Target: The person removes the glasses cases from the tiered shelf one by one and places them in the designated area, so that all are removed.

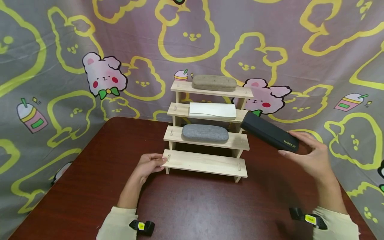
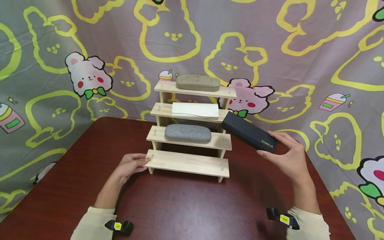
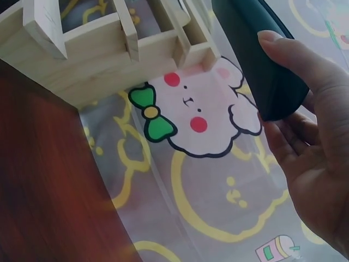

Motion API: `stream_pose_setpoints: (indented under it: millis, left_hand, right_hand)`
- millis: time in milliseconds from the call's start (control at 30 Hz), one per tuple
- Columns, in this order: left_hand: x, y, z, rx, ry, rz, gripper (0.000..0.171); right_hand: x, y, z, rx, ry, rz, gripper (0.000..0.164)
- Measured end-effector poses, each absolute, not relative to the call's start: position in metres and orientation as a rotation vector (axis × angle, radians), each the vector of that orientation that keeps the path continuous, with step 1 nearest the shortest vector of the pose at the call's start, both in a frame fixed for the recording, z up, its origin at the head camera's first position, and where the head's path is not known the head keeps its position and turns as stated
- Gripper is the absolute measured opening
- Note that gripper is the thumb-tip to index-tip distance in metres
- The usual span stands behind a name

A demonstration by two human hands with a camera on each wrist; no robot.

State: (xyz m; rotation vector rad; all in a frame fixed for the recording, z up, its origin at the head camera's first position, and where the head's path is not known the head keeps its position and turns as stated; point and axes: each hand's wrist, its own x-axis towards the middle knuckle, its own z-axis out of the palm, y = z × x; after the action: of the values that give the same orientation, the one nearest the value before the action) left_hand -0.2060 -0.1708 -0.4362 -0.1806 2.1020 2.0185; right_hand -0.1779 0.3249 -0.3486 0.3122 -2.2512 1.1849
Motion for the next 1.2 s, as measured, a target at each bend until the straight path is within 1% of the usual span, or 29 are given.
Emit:
stream_pose_setpoints:
  millis: [300,833,1033,1200]
  left_hand:
    - [-0.206,-0.171,-0.437,-0.175,2.107,2.018,0.045]
    - [-0.205,-0.171,-0.437,-0.18,2.106,2.012,0.045]
    - [-0.205,-0.171,-0.438,-0.181,2.101,2.016,0.045]
    - [-0.206,-0.171,-0.437,-0.186,2.098,2.022,0.044]
  right_hand:
    - [-0.177,0.334,-0.349,0.246,-2.241,1.226,0.071]
    - [-0.182,0.347,-0.352,0.185,-2.178,1.299,0.069]
    - [-0.186,0.353,-0.352,0.084,-2.203,1.222,0.066]
    - [-0.19,0.355,-0.353,-0.086,-2.186,1.231,0.064]
